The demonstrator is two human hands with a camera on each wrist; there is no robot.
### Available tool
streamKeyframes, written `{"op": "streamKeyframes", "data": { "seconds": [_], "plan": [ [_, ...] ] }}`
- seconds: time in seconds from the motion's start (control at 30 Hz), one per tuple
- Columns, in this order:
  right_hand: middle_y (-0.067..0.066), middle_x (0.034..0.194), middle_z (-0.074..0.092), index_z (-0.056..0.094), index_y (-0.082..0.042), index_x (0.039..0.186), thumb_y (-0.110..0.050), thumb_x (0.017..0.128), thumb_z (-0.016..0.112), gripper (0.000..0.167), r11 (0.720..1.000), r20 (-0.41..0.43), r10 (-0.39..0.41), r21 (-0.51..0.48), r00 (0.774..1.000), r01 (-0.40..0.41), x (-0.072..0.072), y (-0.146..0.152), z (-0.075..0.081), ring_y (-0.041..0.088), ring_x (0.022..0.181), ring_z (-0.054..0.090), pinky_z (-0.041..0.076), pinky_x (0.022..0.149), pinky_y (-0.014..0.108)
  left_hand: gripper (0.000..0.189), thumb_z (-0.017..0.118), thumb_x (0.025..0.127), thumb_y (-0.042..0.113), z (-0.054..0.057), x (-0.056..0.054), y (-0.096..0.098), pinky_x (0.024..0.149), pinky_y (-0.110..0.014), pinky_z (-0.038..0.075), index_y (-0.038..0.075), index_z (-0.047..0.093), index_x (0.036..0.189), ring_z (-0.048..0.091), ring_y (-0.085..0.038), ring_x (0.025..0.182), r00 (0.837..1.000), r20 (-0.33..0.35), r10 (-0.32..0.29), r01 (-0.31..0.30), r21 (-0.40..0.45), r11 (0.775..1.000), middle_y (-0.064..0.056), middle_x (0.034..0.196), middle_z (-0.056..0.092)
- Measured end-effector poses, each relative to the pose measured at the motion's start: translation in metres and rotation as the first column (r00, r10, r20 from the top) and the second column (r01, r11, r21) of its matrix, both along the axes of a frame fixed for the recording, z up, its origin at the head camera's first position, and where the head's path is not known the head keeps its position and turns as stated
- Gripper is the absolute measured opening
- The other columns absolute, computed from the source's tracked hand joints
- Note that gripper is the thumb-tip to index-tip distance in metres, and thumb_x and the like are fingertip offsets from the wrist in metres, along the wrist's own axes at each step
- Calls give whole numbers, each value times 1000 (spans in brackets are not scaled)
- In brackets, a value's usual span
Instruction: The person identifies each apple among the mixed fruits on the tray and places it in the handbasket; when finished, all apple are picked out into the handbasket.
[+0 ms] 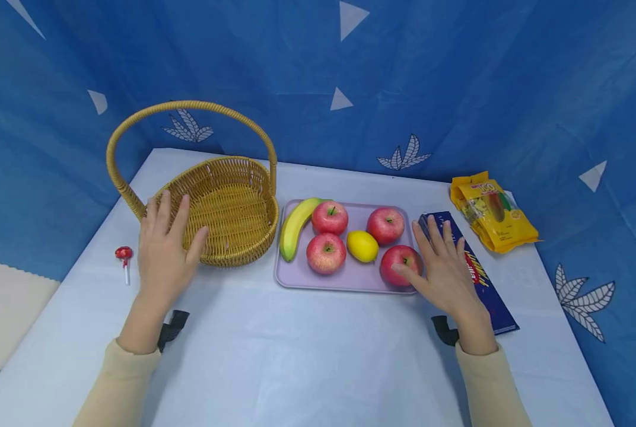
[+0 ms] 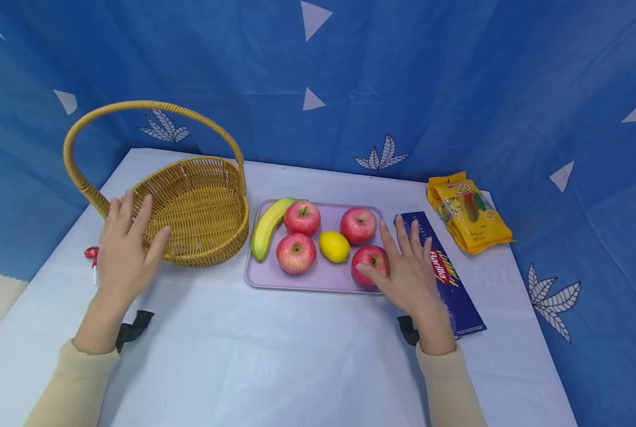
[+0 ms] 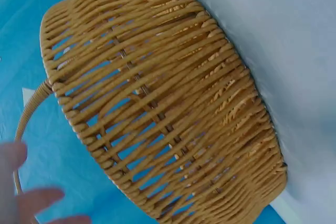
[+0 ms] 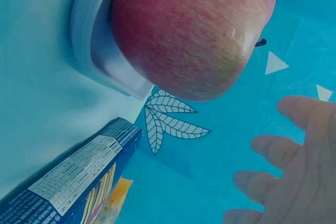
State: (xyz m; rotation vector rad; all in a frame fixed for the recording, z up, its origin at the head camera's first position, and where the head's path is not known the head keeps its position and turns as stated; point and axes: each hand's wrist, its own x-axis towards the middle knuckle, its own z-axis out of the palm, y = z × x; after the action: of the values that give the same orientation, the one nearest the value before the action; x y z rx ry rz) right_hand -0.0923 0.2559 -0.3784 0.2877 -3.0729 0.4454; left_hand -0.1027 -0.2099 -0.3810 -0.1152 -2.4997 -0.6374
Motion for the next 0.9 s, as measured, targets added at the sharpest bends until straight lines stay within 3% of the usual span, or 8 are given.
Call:
{"op": "streamKeyframes", "data": {
  "seconds": [0.07,0.17,0.23,0.3,0.4,0.57,0.67,0.9],
  "plan": [
    [17,165,2,14,-18,158,-67,88,51,93,1000,0,1,-2,1000,-1,0,0,0,45,149,-7,-4,115,73,55,56,97,35,0,-2,-2,115,-62,31,3,50,141,35,-45,140,985,-162,66,-53,87,995,-22,151,42],
    [17,165,2,14,-18,158,-67,88,52,93,1000,-5,2,-6,1000,-2,1,1,-1,45,150,-6,-3,114,73,45,61,92,26,3,-9,-7,106,-52,45,1,61,130,54,-40,124,912,-346,219,-131,260,957,-21,133,60],
    [17,165,2,14,-18,158,-66,88,53,93,1000,-11,2,-13,1000,-2,1,1,-1,44,150,-6,-3,115,73,40,62,91,22,6,-13,-13,98,-44,50,4,64,127,58,-35,117,866,-381,324,-181,365,913,-18,127,64],
    [17,165,3,14,-19,158,-65,88,54,93,1000,-23,5,-27,1000,-6,2,1,-1,43,150,-6,-3,115,73,41,63,91,21,9,-18,-21,94,-36,49,9,62,130,58,-29,115,846,-359,395,-222,437,872,-15,125,62],
    [17,165,5,14,-19,158,-62,88,57,93,998,-50,13,-58,999,-16,3,2,-2,42,151,-4,-1,116,72,51,61,93,22,13,-23,-34,94,-26,46,13,50,142,54,-23,119,870,-241,430,-278,480,832,-11,133,55],
    [15,165,8,14,-21,158,-54,87,64,93,986,-66,13,-166,998,-24,5,4,-5,40,151,2,5,117,70,56,57,98,29,17,-32,-49,101,-21,44,17,40,149,53,-20,126,929,10,371,-330,481,812,-7,141,52],
    [11,166,7,12,-25,158,-49,86,68,95,968,-32,-9,-251,999,1,7,6,-7,37,152,4,13,114,73,48,54,99,29,16,-38,-52,102,-21,47,25,45,146,56,-16,124,932,86,353,-347,496,796,-5,137,57],
    [9,166,9,7,-34,157,-39,85,74,99,910,23,-88,-405,996,90,13,8,-10,39,149,15,30,102,78,31,50,102,28,14,-46,-53,87,-17,51,25,64,129,63,-6,106,910,68,410,-388,491,780,-6,121,69]
  ]
}}
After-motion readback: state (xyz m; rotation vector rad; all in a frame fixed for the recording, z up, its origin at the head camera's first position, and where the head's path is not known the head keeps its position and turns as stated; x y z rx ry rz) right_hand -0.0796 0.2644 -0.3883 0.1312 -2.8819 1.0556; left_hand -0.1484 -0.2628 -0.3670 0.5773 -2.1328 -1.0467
